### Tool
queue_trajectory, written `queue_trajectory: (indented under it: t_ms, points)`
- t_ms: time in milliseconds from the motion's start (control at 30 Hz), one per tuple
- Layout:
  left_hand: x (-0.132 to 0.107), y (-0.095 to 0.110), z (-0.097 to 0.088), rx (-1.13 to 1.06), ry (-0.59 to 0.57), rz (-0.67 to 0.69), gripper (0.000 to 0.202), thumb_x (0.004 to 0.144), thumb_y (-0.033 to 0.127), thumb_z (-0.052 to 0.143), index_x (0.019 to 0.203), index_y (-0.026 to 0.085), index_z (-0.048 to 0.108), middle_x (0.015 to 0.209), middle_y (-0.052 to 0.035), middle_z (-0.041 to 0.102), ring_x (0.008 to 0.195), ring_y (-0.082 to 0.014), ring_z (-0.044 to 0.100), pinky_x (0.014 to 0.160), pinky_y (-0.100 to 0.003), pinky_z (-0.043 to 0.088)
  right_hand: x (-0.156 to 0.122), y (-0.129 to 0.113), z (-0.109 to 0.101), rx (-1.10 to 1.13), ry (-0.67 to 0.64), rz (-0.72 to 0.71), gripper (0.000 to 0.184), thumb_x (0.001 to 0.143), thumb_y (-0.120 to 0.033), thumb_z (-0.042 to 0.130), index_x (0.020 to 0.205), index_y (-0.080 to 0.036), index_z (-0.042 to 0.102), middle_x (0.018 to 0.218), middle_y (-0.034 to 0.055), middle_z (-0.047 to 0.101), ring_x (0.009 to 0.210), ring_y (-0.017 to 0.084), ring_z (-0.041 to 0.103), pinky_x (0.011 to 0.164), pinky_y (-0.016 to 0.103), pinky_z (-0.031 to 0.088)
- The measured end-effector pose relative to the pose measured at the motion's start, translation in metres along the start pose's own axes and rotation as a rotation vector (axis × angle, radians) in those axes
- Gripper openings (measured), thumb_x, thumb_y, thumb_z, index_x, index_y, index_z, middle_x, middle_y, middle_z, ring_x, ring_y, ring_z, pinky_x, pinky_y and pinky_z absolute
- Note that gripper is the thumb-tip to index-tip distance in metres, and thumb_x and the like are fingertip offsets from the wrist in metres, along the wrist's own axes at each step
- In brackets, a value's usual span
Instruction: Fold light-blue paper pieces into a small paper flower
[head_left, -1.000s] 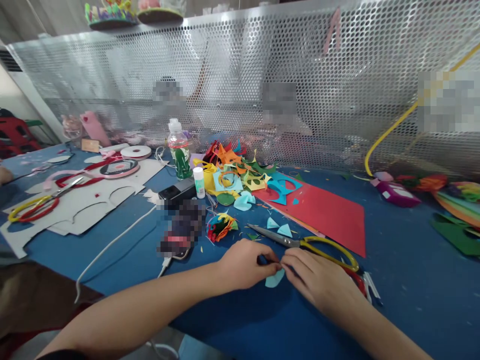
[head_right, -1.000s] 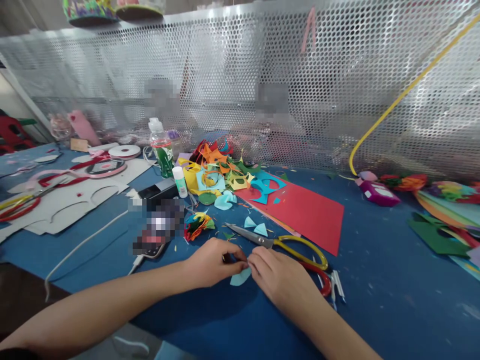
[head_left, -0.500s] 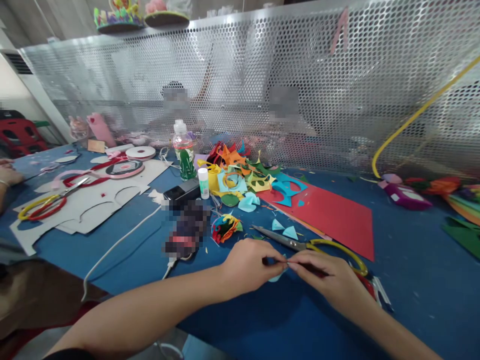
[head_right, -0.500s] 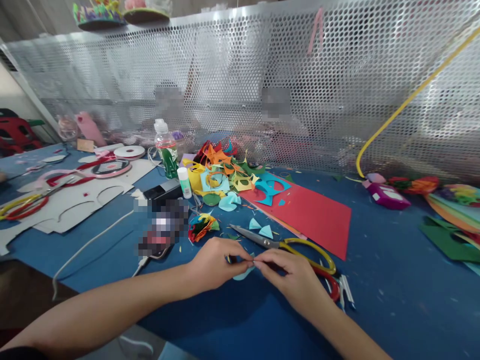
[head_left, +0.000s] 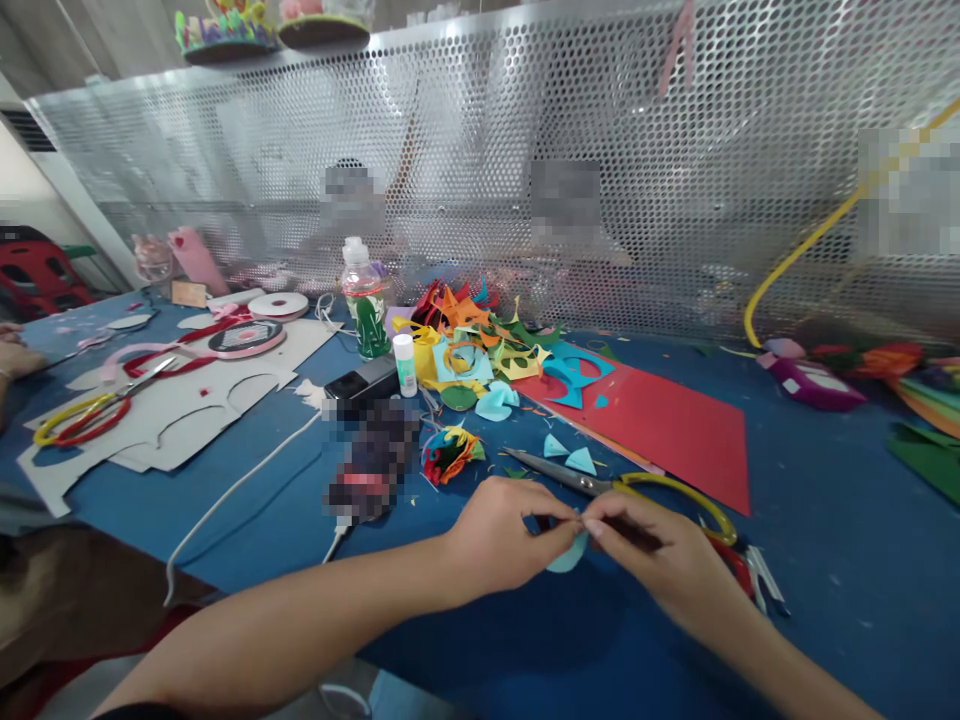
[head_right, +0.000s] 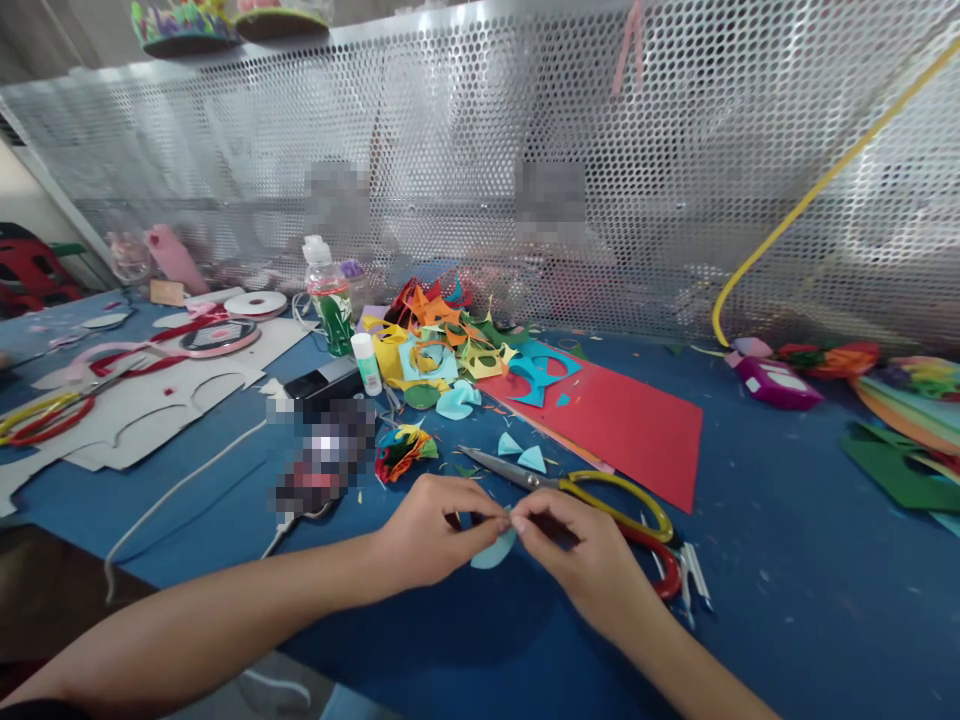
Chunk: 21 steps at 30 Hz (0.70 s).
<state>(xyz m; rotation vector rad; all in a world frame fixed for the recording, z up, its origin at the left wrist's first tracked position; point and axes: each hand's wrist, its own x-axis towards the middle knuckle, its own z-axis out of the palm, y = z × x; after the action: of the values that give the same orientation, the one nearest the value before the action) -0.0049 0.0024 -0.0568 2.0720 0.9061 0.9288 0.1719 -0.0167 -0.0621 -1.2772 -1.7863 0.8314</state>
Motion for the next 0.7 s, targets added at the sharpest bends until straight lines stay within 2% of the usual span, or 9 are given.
queue_trajectory:
  t_ms: [133, 267, 333, 467, 567, 700]
  points:
    - [0.001, 0.003, 0.001, -0.186, 0.085, -0.122, 0.019, 0.080, 0.030, 0.057, 0.085, 0.016, 0.069, 0.081, -0.0045, 0.068, 0.067, -0.0113, 0.060, 0.056, -0.018, 0.047, 0.000, 0.003, 0.006, 0.182, 0.054, 0.022, 0.012, 0.076, -0.031, 0.057, 0.082, -0.021, 0.058, 0.077, 0.0027, 0.060, 0.067, 0.015, 0.058, 0.057, 0.024, 0.049]
    - [0.001, 0.004, 0.003, -0.389, 0.067, -0.239, 0.028, 0.080, 0.038, 0.056, 0.091, 0.014, 0.067, 0.084, -0.0054, 0.066, 0.061, -0.0107, 0.058, 0.052, -0.019, 0.050, 0.000, 0.009, 0.006, 0.168, 0.122, -0.126, 0.005, 0.076, -0.026, 0.060, 0.079, -0.022, 0.058, 0.090, 0.0047, 0.057, 0.078, 0.016, 0.060, 0.060, 0.022, 0.051]
    - [0.000, 0.004, 0.002, -0.348, 0.036, -0.211, 0.026, 0.081, 0.036, 0.055, 0.092, 0.015, 0.066, 0.085, -0.0053, 0.065, 0.067, -0.0120, 0.060, 0.052, -0.018, 0.049, 0.001, 0.012, 0.003, 0.140, 0.130, -0.180, 0.002, 0.078, -0.023, 0.059, 0.079, -0.023, 0.058, 0.093, 0.0042, 0.056, 0.083, 0.016, 0.060, 0.065, 0.022, 0.052]
    - [-0.001, 0.003, -0.002, -0.048, 0.056, 0.006, 0.020, 0.080, 0.029, 0.057, 0.092, 0.018, 0.068, 0.099, -0.0058, 0.062, 0.088, -0.0157, 0.058, 0.062, -0.019, 0.048, 0.000, 0.013, -0.001, -0.055, 0.130, -0.210, 0.002, 0.079, -0.021, 0.056, 0.079, -0.023, 0.057, 0.093, 0.0034, 0.057, 0.084, 0.016, 0.060, 0.070, 0.024, 0.051]
    - [-0.002, 0.001, -0.003, 0.022, 0.052, 0.045, 0.021, 0.081, 0.027, 0.056, 0.095, 0.020, 0.069, 0.094, -0.0052, 0.061, 0.081, -0.0135, 0.058, 0.064, -0.020, 0.047, -0.001, 0.012, -0.003, -0.224, 0.124, -0.249, 0.003, 0.079, -0.022, 0.056, 0.077, -0.023, 0.058, 0.093, 0.0039, 0.058, 0.085, 0.017, 0.060, 0.074, 0.028, 0.050]
    - [0.000, -0.002, -0.001, -0.086, 0.006, 0.011, 0.020, 0.081, 0.027, 0.056, 0.095, 0.021, 0.070, 0.083, -0.0043, 0.062, 0.065, -0.0103, 0.056, 0.053, -0.019, 0.043, -0.001, 0.008, -0.003, -0.264, 0.149, -0.305, 0.005, 0.078, -0.021, 0.056, 0.075, -0.022, 0.059, 0.090, 0.0041, 0.059, 0.082, 0.016, 0.061, 0.068, 0.025, 0.051]
